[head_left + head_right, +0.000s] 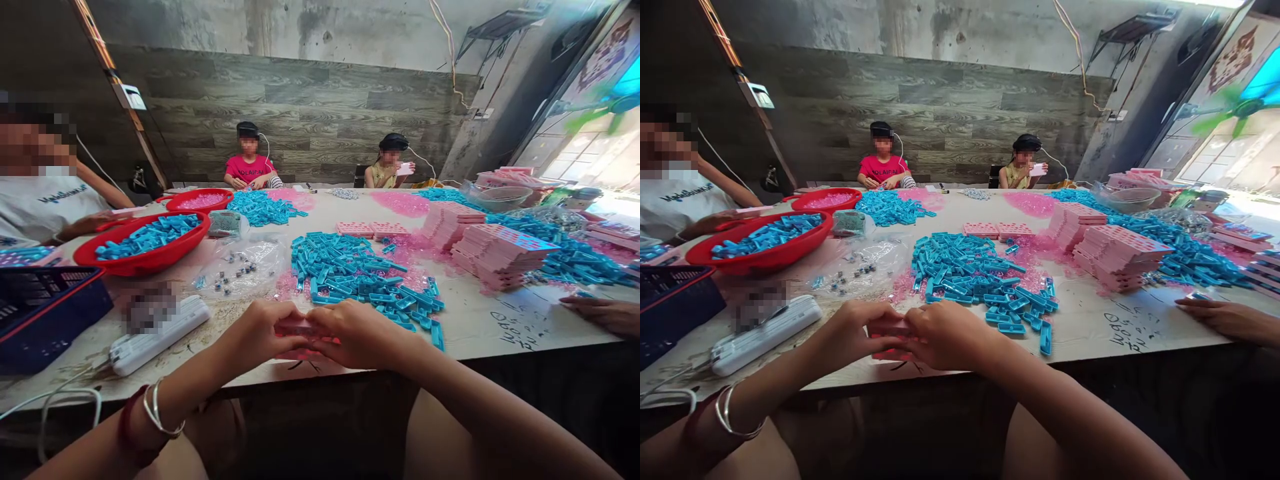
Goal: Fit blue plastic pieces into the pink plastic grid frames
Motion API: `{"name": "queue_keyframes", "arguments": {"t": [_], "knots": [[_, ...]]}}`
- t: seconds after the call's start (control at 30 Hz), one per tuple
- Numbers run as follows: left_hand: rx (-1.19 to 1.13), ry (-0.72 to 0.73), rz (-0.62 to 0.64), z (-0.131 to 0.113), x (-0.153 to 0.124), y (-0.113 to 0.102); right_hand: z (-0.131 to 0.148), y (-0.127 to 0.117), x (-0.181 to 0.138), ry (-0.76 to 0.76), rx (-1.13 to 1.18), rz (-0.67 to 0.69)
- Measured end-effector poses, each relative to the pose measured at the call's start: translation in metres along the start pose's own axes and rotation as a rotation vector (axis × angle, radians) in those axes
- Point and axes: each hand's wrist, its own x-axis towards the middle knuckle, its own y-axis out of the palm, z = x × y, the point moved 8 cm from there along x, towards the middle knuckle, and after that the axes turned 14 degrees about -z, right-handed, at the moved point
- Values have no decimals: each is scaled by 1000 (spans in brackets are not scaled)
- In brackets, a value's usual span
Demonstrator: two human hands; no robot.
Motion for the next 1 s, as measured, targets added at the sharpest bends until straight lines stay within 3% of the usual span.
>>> {"name": "queue_keyframes", "arguments": {"t": [0.2,0.47,0.67,1.0], "knots": [[4,-33,4,10,-4,3,-5,12,-2,22,9,28],[-3,44,92,5,-3,9,6,2,-1,-13,-91,78],[-30,45,86,7,-2,9,10,0,1,-44,-127,63],[135,191,97,7,-3,13,8,8,2,-136,-145,62]]}}
